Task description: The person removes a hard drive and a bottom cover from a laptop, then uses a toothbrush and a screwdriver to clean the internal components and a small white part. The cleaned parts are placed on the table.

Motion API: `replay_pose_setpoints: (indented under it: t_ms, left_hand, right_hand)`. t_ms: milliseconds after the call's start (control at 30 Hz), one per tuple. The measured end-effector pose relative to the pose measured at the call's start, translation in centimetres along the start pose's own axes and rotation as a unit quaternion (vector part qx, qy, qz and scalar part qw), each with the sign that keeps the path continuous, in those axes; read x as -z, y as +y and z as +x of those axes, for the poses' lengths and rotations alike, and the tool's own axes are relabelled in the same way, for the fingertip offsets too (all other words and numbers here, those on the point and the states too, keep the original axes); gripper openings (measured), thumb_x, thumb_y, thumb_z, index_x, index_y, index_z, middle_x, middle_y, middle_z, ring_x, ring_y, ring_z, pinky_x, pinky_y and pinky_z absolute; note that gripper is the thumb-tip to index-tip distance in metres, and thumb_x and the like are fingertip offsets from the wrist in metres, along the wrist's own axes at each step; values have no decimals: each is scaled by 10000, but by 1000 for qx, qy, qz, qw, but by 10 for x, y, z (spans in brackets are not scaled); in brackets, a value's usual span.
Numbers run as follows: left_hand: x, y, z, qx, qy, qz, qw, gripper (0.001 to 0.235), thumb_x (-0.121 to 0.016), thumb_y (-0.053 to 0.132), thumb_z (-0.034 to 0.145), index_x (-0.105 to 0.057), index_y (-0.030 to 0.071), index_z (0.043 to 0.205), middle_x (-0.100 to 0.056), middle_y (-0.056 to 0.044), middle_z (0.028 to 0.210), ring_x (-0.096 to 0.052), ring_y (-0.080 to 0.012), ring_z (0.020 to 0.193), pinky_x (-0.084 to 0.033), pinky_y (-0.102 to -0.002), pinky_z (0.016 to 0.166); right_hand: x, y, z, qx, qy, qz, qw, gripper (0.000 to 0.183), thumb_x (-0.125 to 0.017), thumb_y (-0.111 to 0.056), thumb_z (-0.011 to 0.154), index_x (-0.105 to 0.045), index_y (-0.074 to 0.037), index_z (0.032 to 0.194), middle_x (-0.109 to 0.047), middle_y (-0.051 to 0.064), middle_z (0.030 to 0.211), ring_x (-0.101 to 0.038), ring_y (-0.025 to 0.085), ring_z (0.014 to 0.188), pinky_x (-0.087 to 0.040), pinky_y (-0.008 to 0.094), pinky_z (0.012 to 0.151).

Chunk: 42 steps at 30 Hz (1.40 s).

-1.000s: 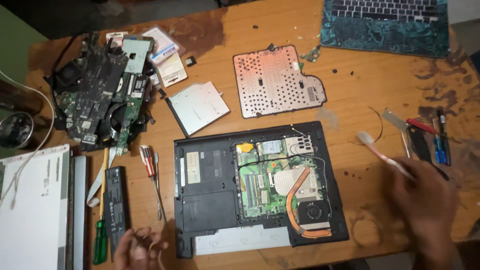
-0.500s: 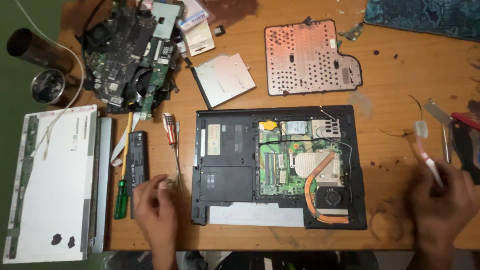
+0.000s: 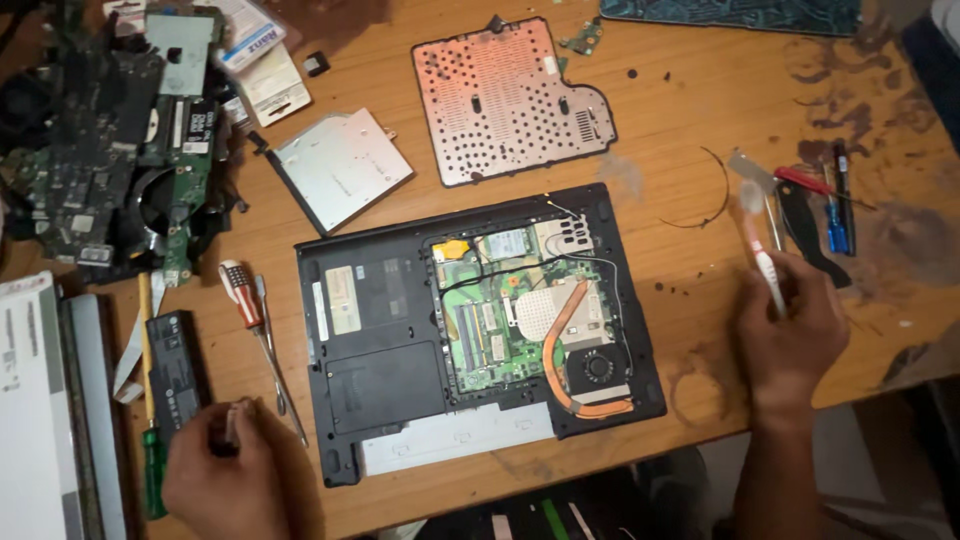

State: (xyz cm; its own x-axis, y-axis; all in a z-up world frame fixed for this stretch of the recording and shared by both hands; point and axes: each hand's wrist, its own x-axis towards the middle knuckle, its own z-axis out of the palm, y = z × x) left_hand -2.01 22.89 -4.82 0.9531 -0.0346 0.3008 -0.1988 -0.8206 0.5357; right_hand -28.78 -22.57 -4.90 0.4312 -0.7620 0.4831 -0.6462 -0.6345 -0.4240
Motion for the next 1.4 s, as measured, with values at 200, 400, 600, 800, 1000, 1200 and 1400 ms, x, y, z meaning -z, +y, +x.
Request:
replay_pose_setpoints:
  t_ms: [200, 400, 600, 800, 1000, 1200, 1400]
  left_hand:
    - [1, -22, 10, -19, -22, 172, 985, 221, -844, 284, 1003, -807, 69, 1037, -691, -97, 906, -694, -235, 764, -540, -383, 726]
    - [-1, -32, 8, -28, -30, 108, 993, 254, -854, 313, 994, -796, 66, 1013, -693, -97, 951, -699, -209, 785, -566, -364, 779]
    - [-2, -3, 12, -56, -36, 104, 992, 282, -799, 363, 1024, -796, 84, 1059, -711, -105, 1029, -714, -230, 864, -573, -368, 812]
    - [-12, 39, 14, 40, -60, 82, 994, 314, -777, 381, 954, -788, 91, 1076, -723, -102, 975, -713, -290, 834, -531, -403, 729]
    - [-10, 43, 23, 55, -80, 57, 994, 245, -718, 337, 967, -789, 111, 1028, -738, -82, 959, -714, -297, 819, -537, -415, 730]
    - [-10, 28, 38, 24, -144, 140, 979, 287, -698, 384, 921, -793, 120, 982, -765, -81, 924, -717, -344, 823, -535, -456, 695]
    - [-15, 13, 46, 54, -142, 26, 988, 267, -681, 308, 995, -742, 48, 1015, -734, -145, 819, -721, -269, 735, -533, -365, 688]
  right_hand:
    - [3, -11, 6, -1, -5, -14, 1000, 151, -783, -111, 1028, -705, -87, 1155, -657, 77, 952, -666, 251, 838, -517, 367, 771]
    - [2, -8, 6, -21, 22, 4, 1000, 158, -785, -120, 1038, -710, -80, 1172, -662, 99, 961, -671, 270, 838, -528, 386, 797]
    - [-1, 4, 8, 26, -5, -38, 999, 260, -692, -19, 1021, -683, -53, 1279, -672, 138, 1091, -636, 332, 1007, -507, 416, 917]
    - [-4, 7, 7, 62, 20, -3, 998, 385, -610, 46, 1007, -587, -19, 1385, -656, 161, 1188, -614, 352, 1072, -494, 427, 992]
    - [-6, 4, 7, 64, 34, 32, 997, 367, -619, 55, 1011, -577, -23, 1367, -642, 168, 1184, -638, 324, 1055, -527, 402, 947]
    - [-5, 1, 5, 61, 25, 35, 997, 365, -623, 60, 1045, -541, -47, 1384, -655, 164, 1189, -657, 291, 1053, -549, 346, 913]
    - [-9, 9, 3, 34, 34, 96, 994, 520, -623, 31, 1065, -399, -49, 1528, -692, 131, 1176, -687, 227, 1009, -552, 309, 926]
